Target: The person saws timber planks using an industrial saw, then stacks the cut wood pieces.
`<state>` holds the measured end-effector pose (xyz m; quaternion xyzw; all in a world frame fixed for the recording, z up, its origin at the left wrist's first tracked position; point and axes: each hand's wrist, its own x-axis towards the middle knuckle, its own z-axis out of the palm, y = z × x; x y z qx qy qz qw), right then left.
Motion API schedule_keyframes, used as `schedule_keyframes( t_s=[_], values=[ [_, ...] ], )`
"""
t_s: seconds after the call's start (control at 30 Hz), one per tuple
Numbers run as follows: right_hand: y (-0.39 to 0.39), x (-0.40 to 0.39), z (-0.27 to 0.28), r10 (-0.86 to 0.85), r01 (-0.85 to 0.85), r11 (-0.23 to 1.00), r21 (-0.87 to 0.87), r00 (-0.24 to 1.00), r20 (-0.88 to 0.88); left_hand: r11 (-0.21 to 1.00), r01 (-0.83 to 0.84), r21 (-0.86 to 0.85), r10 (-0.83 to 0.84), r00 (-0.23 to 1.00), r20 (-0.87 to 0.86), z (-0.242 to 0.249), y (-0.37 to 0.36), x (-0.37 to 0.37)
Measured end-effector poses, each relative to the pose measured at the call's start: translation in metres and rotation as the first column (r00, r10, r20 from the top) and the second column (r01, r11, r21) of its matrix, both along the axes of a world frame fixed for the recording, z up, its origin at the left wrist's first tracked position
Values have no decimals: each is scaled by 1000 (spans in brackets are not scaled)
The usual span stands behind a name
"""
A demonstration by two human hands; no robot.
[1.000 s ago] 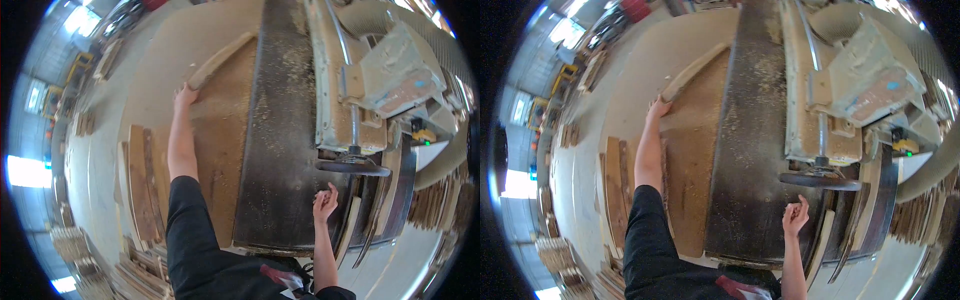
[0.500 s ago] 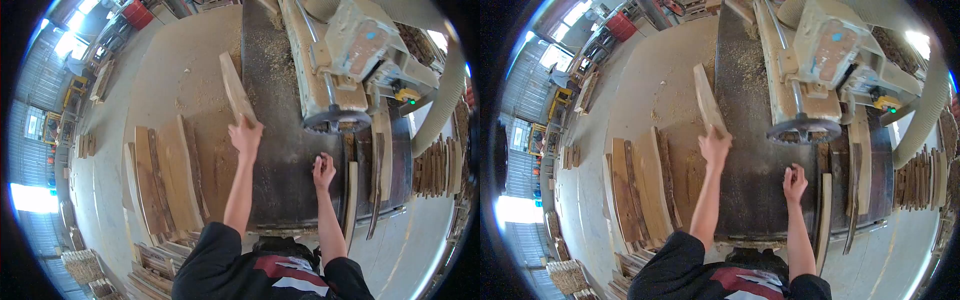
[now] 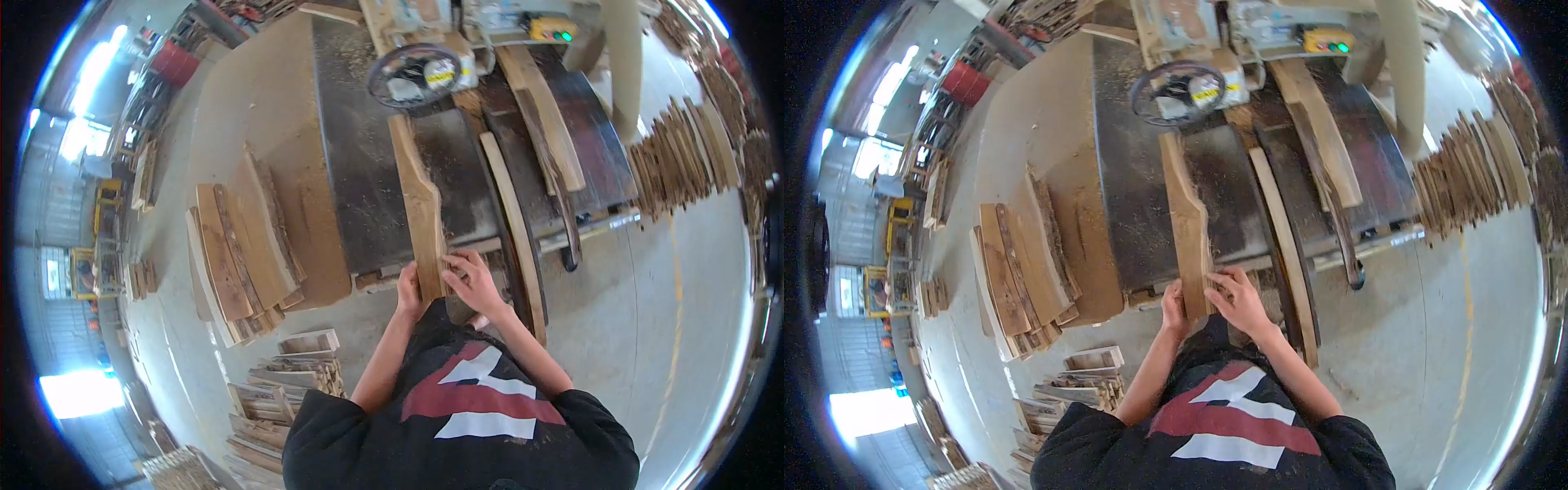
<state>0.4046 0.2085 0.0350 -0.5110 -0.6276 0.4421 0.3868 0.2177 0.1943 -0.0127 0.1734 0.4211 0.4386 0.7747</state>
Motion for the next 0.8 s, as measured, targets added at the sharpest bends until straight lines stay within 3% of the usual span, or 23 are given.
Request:
schedule_keyframes(
  t_s=[0.07,0.1,0.13,0.2,0.23,0.27,0.3,0.33,0.37,0.4,0.43,0.47,0.5,0.53,0.6,0.67,0.73,0.77,0.8],
  values=[
    [-32,13,-2,9,-39,991,125,973,231,987,-108,-117,121,987,108,7,-13,19],
    [-46,17,-1,-2,-32,993,115,959,283,989,-82,-119,95,990,106,4,-17,24],
    [-57,21,-4,-25,-8,993,115,959,284,991,-49,-122,55,997,52,-3,-20,29],
    [-71,26,-21,-22,35,997,-64,980,197,993,0,-121,0,1000,-1,-19,-20,37],
    [-73,30,-26,-3,18,974,-226,998,65,997,38,-66,-48,986,-161,-29,-18,40],
    [-75,37,-31,-14,28,974,-223,998,65,997,80,-14,-81,944,-319,-38,-17,41],
    [-73,45,-31,-81,-68,872,-485,956,-281,988,148,-34,-149,906,-397,4,-14,52],
    [-69,51,-30,-230,-253,713,-654,796,-560,988,150,-27,-149,906,-396,11,-6,53],
    [-70,53,-33,-344,-262,673,-691,716,-607,947,313,66,-173,673,-719,16,1,51],
    [-71,53,-35,-338,-264,675,-689,720,-607,872,482,85,-100,344,-934,18,6,51],
    [-72,52,-38,-430,-276,628,-728,656,-620,852,514,103,66,90,-994,5,12,58],
    [-71,49,-41,-519,-295,577,-762,588,-620,856,505,111,73,94,-993,-8,21,65],
    [-70,45,-46,-624,-301,534,-790,490,-609,809,558,184,216,7,-976,-19,32,73],
    [-72,41,-62,-615,-303,533,-790,503,-607,752,613,242,357,-70,-932,-27,42,82],
    [-68,36,-100,-833,-340,393,-854,260,-487,753,621,218,290,-15,-957,-35,63,101],
    [-55,29,-97,-870,-239,341,-909,286,-402,777,576,253,369,-92,-925,-40,77,118],
    [-38,30,-84,-759,-113,438,-892,486,-434,794,543,273,381,-94,-920,-41,103,128],
    [-22,26,-87,-741,14,434,-901,574,-348,805,514,297,393,-88,-915,-41,118,130],
    [-3,22,-83,-739,21,434,-900,580,-343,813,486,321,407,-80,-910,-41,135,130]
  ],
)
